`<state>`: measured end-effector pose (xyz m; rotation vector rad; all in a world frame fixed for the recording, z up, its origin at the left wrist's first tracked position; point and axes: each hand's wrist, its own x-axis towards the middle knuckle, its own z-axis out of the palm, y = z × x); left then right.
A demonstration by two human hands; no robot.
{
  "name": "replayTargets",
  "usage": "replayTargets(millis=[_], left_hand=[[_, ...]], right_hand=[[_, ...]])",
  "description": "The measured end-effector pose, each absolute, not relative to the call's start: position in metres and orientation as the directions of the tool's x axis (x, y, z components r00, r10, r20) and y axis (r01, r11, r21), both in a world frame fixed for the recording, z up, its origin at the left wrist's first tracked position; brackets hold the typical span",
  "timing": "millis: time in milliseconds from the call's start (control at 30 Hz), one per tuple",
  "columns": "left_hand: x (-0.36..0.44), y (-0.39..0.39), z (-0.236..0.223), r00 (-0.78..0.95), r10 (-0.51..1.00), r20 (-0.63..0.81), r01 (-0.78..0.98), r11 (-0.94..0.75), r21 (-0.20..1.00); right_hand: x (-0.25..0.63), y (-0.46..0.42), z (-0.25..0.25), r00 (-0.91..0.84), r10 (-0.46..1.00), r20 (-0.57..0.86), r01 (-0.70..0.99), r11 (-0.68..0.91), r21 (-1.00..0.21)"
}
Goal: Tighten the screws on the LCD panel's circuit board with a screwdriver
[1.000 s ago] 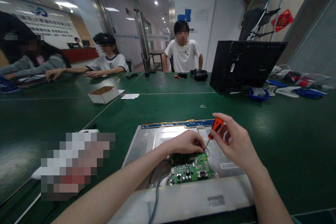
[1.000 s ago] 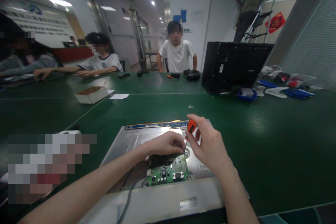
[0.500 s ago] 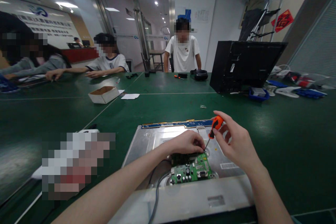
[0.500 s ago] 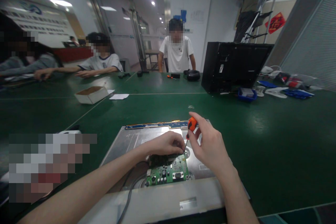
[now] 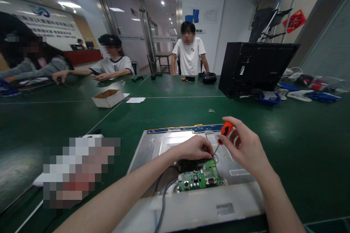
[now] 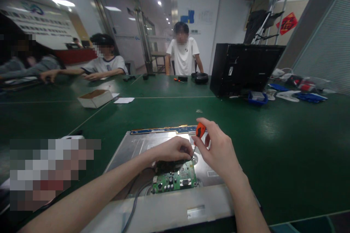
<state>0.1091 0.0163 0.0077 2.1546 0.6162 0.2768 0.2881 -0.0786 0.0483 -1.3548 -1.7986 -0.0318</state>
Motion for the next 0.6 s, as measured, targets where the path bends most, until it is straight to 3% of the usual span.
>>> replayTargets(millis=[333, 600], left_hand=[[0.1087, 0.0175, 0.0065, 0.855, 0.519, -0.015, 0.334, -0.529, 0.78], [0.1087, 0.0163, 0.0081, 0.856, 0.516, -0.019, 0.335, -0.527, 0.781]], right_hand=[[0.2861, -0.0809, 0.0512, -0.035, 0.776, 0.63, 0.778, 0.417, -0.47], [0.2897, -0.0783, 0.0473, -0.066, 0.733, 0.677, 0.787, 0.455, -0.416]])
